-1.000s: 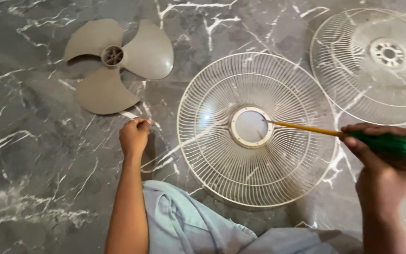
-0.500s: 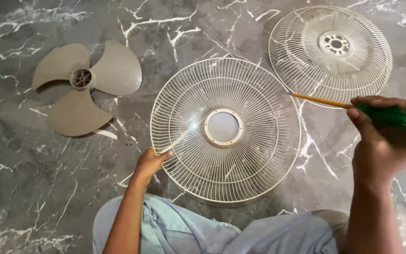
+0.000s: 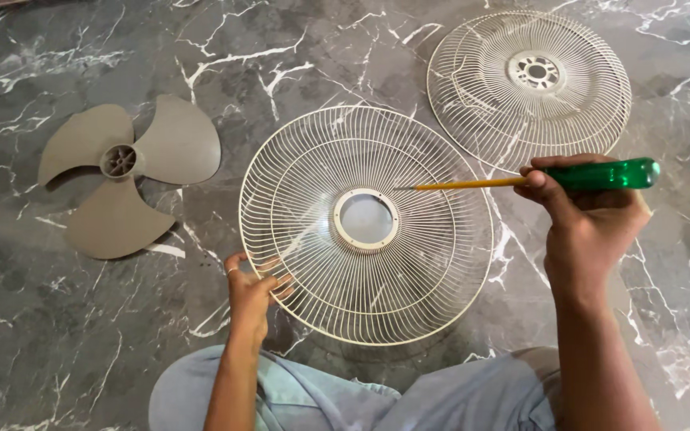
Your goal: The person uses a screwdriver to remove screws from the central hub of a fan cage. They then lift the hub out of the cage, leaving the cage and other fan parts on the floor.
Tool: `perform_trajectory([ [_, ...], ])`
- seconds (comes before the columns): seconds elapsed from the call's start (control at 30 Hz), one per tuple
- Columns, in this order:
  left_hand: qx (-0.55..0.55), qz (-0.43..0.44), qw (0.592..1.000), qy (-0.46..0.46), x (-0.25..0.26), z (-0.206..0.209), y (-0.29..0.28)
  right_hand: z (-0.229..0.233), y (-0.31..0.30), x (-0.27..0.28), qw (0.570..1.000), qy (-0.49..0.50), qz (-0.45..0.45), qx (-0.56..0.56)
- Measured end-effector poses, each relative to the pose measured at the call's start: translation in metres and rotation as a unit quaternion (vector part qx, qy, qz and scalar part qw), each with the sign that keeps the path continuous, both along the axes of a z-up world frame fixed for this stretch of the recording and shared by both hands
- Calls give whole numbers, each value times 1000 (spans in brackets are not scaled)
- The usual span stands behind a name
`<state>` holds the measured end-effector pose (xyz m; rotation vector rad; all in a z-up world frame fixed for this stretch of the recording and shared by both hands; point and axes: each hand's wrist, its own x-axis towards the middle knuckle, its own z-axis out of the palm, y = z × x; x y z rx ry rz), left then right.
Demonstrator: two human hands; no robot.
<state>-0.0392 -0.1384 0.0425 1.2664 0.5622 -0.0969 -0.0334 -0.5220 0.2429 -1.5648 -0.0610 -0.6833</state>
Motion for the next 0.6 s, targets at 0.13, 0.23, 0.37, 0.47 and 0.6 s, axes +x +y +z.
perform_trajectory([
  [0.13,-54,-43,997,24,0,-4,1,-3,-3,-2,999,-33,-29,2],
  [0.23,-122,-58,991,8,3,-16,4,-8,-11,1,995,-74,-48,41],
  [0.37,-164,-3,986,4,8,-35,9,-24,-31,6,982,-150,-65,97],
  [0.47,-189,39,980,-38,13,-46,11,-34,-54,5,974,-166,-86,131],
  [0.6,-172,67,980,-77,22,-53,8,-37,-79,6,980,-125,-71,139],
])
